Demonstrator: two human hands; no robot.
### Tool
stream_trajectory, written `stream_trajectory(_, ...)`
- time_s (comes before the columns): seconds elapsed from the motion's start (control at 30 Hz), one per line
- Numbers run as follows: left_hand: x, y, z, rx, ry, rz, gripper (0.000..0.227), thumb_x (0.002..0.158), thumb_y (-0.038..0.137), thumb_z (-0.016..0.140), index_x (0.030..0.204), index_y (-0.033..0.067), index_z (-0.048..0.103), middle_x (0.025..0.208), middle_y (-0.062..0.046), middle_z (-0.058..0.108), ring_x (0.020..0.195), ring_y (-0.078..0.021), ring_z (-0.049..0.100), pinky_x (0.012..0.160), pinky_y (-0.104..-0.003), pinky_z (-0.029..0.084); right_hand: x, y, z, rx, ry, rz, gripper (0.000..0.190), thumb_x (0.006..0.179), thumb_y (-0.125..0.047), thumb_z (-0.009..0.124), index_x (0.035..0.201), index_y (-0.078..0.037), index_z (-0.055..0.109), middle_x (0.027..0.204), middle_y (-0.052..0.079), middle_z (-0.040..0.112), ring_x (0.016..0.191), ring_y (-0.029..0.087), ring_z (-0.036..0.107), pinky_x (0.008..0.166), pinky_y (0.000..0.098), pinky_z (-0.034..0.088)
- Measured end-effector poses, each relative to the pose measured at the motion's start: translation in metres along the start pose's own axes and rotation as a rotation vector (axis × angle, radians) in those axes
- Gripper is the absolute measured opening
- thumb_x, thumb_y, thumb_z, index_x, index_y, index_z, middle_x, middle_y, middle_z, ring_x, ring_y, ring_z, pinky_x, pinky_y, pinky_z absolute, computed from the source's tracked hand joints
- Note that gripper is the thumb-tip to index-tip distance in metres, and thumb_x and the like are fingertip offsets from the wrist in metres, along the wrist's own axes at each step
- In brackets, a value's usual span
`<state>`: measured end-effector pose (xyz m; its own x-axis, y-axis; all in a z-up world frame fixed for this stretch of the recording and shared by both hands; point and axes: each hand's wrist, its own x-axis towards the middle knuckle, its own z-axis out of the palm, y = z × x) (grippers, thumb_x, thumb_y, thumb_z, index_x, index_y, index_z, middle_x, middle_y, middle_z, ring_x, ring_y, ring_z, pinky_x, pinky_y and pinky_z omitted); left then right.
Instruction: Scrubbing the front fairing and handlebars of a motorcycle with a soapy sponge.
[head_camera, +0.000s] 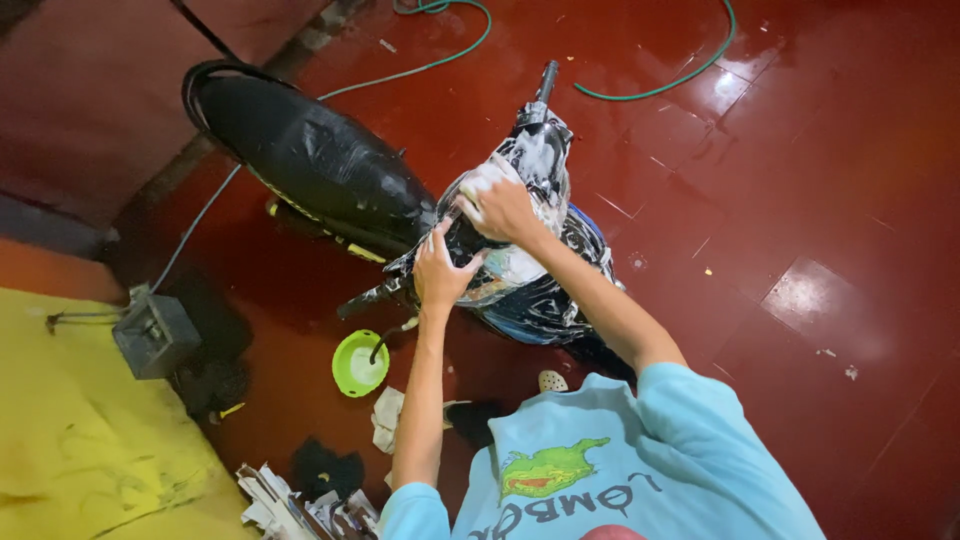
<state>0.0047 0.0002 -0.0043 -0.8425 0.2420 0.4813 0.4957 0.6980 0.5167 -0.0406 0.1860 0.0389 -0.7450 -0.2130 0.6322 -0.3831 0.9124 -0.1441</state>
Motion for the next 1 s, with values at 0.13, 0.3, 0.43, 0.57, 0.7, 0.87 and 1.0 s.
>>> stream_trajectory(0.13, -0.002, -0.006, 0.003, -0.019, 0.013, 0.023, 0.086, 0.067, 0.057, 0.087, 0.134, 0.0105, 0.058, 0.123, -0.018, 0.07, 0.113, -0.036, 0.068, 0.101, -0.047, 0.051, 0.028, 0.017, 0.021, 0.048, -0.291, 0.219, 0.048, 0.095, -0.047, 0.054, 0.084, -0.004, 0.074, 0.076, 0.021, 0.07, 0.074, 0.04, 0.073, 0.075, 0.0535, 0.058)
stream_trajectory(0.3, 0.0, -0.002, 0.0, 0.001, 0.039, 0.043, 0.088, 0.066, 0.061, 0.086, 0.134, 0.0116, 0.058, 0.122, -0.017, 0.07, 0.112, -0.0352, 0.069, 0.1, -0.046, 0.052, 0.037, 0.056, 0.068, 0.071, -0.238, 0.227, 0.035, 0.078, -0.04, 0.069, 0.084, -0.006, 0.067, 0.073, 0.019, 0.067, 0.066, 0.041, 0.072, 0.063, 0.0529, 0.06)
stream_trajectory(0.43, -0.002, -0.003, 0.003, -0.012, 0.041, 0.041, 0.087, 0.068, 0.062, 0.084, 0.135, 0.0116, 0.058, 0.125, -0.016, 0.07, 0.115, -0.0353, 0.068, 0.102, -0.047, 0.051, 0.042, 0.052, 0.054, 0.146, -0.169, 0.27, 0.042, 0.075, -0.048, 0.073, 0.082, -0.008, 0.065, 0.073, 0.018, 0.066, 0.068, 0.044, 0.071, 0.066, 0.0553, 0.059)
stream_trajectory(0.57, -0.001, -0.009, 0.008, -0.015, 0.036, 0.037, 0.086, 0.068, 0.061, 0.084, 0.133, 0.0116, 0.058, 0.125, -0.016, 0.069, 0.115, -0.0361, 0.068, 0.102, -0.048, 0.051, 0.028, 0.057, 0.047, 0.24, 0.004, 0.182, 0.041, 0.088, -0.049, 0.07, 0.078, -0.01, 0.062, 0.068, 0.02, 0.061, 0.065, 0.047, 0.065, 0.066, 0.0581, 0.055)
stream_trajectory(0.7, -0.004, -0.012, 0.01, -0.002, 0.023, 0.024, 0.089, 0.066, 0.064, 0.084, 0.134, 0.0138, 0.057, 0.126, -0.014, 0.069, 0.117, -0.0335, 0.067, 0.103, -0.047, 0.05, 0.014, 0.069, 0.077, 0.141, 0.153, 0.185, 0.038, 0.095, -0.051, 0.062, 0.071, -0.022, 0.055, 0.066, 0.008, 0.059, 0.062, 0.04, 0.064, 0.064, 0.0503, 0.056)
stream_trajectory(0.87, -0.003, -0.012, 0.007, -0.01, 0.02, 0.023, 0.091, 0.066, 0.062, 0.085, 0.137, 0.0128, 0.056, 0.124, -0.017, 0.07, 0.116, -0.034, 0.068, 0.103, -0.047, 0.05, 0.016, 0.047, 0.059, 0.467, 0.276, 0.176, 0.039, 0.097, -0.04, 0.068, 0.067, -0.02, 0.052, 0.06, 0.007, 0.06, 0.059, 0.029, 0.064, 0.066, 0.0333, 0.052)
stream_trajectory(1.0, -0.003, -0.009, 0.004, -0.014, 0.025, 0.033, 0.091, 0.068, 0.067, 0.082, 0.135, 0.0108, 0.056, 0.125, -0.017, 0.07, 0.117, -0.0342, 0.068, 0.103, -0.047, 0.05, 0.012, 0.017, 0.019, 0.967, 0.116, 0.304, 0.03, 0.084, -0.035, 0.083, 0.089, -0.016, 0.061, 0.08, 0.008, 0.067, 0.074, 0.023, 0.067, 0.072, 0.0384, 0.055)
